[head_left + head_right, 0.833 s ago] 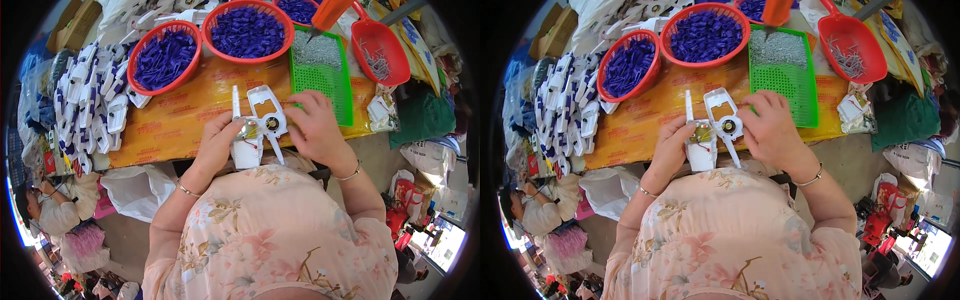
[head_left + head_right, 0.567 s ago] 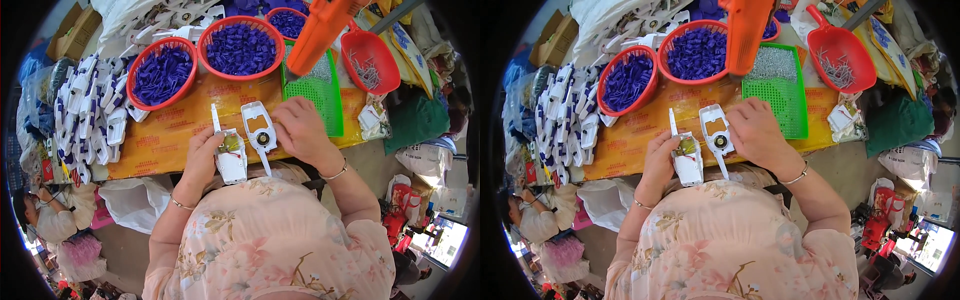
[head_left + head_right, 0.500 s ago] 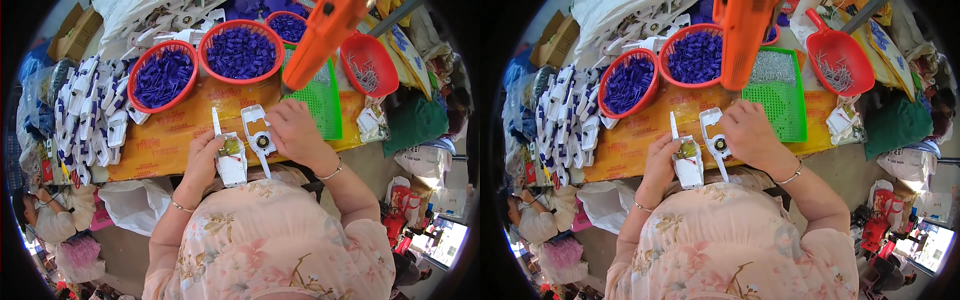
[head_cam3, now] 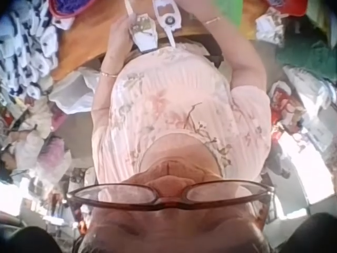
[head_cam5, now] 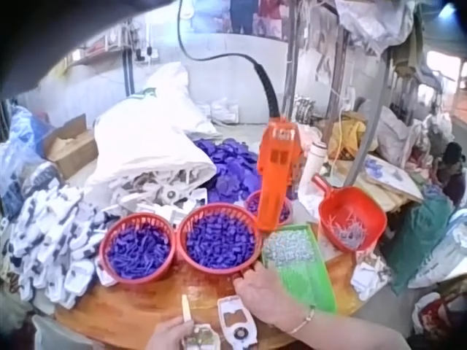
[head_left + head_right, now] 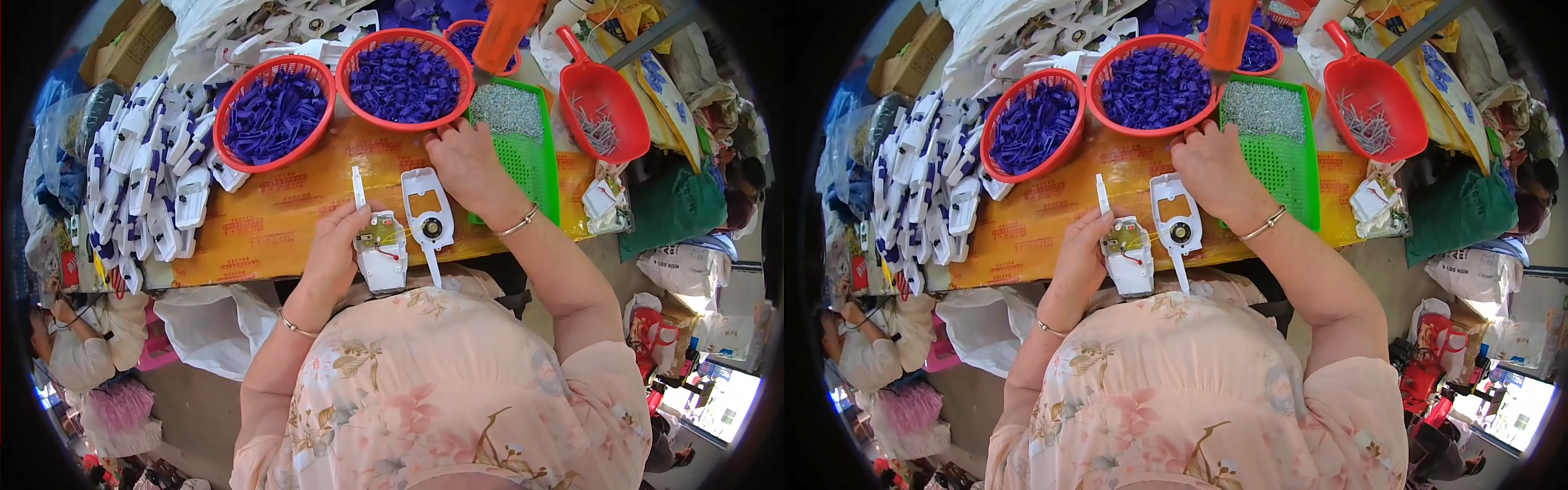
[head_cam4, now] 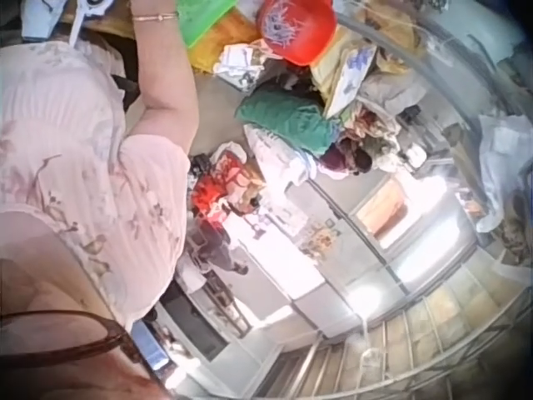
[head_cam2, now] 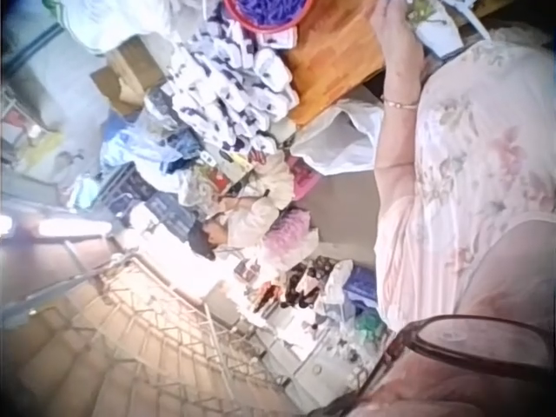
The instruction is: Assemble the internal mechanisms and outer plastic casing of a toy gun at a factory workbench.
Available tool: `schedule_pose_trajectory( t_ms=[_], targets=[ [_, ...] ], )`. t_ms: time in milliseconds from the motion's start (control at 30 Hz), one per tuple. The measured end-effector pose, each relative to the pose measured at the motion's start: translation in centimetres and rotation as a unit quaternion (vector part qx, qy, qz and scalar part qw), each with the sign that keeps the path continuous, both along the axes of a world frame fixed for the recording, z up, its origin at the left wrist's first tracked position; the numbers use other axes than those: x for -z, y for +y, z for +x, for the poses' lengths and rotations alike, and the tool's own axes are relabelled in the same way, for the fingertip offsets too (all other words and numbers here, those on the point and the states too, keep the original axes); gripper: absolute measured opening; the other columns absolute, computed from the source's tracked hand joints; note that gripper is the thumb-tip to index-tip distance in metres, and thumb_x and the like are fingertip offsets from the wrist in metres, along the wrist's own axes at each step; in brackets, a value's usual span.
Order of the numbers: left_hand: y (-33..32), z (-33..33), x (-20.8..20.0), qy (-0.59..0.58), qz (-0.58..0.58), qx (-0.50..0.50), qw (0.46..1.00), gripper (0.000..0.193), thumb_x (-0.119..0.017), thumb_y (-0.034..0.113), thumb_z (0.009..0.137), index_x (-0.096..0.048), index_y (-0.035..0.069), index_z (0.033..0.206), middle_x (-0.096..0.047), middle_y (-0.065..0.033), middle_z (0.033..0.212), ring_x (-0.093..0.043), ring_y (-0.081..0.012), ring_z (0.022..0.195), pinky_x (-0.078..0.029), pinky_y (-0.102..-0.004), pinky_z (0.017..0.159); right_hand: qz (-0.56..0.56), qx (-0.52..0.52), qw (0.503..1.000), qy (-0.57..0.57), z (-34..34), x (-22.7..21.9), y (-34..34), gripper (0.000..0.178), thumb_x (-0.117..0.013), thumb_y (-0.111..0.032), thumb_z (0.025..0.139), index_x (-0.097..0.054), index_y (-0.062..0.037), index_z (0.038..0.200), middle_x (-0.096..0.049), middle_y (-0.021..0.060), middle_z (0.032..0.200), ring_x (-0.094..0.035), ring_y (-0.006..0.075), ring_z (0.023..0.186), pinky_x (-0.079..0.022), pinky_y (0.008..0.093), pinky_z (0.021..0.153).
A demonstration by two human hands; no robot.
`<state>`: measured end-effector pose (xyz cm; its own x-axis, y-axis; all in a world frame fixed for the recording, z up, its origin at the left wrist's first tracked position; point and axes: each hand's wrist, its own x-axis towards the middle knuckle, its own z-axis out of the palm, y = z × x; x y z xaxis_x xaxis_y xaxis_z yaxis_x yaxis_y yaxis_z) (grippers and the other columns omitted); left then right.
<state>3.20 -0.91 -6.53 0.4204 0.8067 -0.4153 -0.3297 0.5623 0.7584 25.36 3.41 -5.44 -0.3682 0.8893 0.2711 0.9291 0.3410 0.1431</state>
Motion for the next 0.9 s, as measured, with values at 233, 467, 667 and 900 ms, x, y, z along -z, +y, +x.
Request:
schedule_pose_trajectory(
  t_ms=[233,467,667,900],
  targets=[
    [0.3,-0.2,0.0,-0.034,-0.035,0.004,0.999,0.032,-0.041,0.024,0.097,-0.058,-0.003,0.104,-0.065,-0.0108,0.092,-0.064,-0.0184,0.082,-0.053,-0.0316,0.074,-0.036,-0.016,0.999,-0.007,-1.1,-1.9,-1.1,0.016,-0.061,-0.011,0.069,-0.060,-0.0044,0.084,-0.061,0.0110,0.080,-0.058,0.0254,0.083,-0.042,0.0370,0.066],
    [0.4,0.0,0.4,-0.086,-0.045,0.014,0.995,0.032,-0.039,0.023,0.098,-0.057,-0.003,0.106,-0.065,-0.0130,0.097,-0.064,-0.0199,0.087,-0.053,-0.0335,0.078,-0.353,-0.058,0.681,0.638,-3.1,-3.8,-2.3,0.009,-0.056,-0.003,0.086,-0.058,0.0005,0.094,-0.059,0.0031,0.075,-0.056,0.0086,0.067,-0.046,0.0229,0.058],
    [0.4,0.2,0.3,-0.094,-0.044,0.009,0.995,0.031,-0.039,0.021,0.098,-0.056,-0.003,0.108,-0.064,-0.0118,0.101,-0.063,-0.0185,0.089,-0.053,-0.0329,0.079,-0.421,-0.049,0.573,0.702,-4.5,-1.8,-2.2,0.009,-0.059,-0.004,0.087,-0.060,0.0015,0.093,-0.060,0.0001,0.077,-0.055,0.0042,0.064,-0.046,0.0199,0.057],
    [0.4,0.1,1.2,-0.110,-0.044,-0.006,0.993,0.028,-0.042,0.018,0.096,-0.056,-0.003,0.108,-0.063,-0.0096,0.100,-0.062,-0.0165,0.088,-0.052,-0.0316,0.078,-0.398,-0.052,0.603,0.689,-5.2,-1.5,-2.1,0.009,-0.060,-0.004,0.088,-0.062,0.0019,0.094,-0.063,0.0004,0.081,-0.058,0.0045,0.071,-0.050,0.0204,0.061]
  ],
)
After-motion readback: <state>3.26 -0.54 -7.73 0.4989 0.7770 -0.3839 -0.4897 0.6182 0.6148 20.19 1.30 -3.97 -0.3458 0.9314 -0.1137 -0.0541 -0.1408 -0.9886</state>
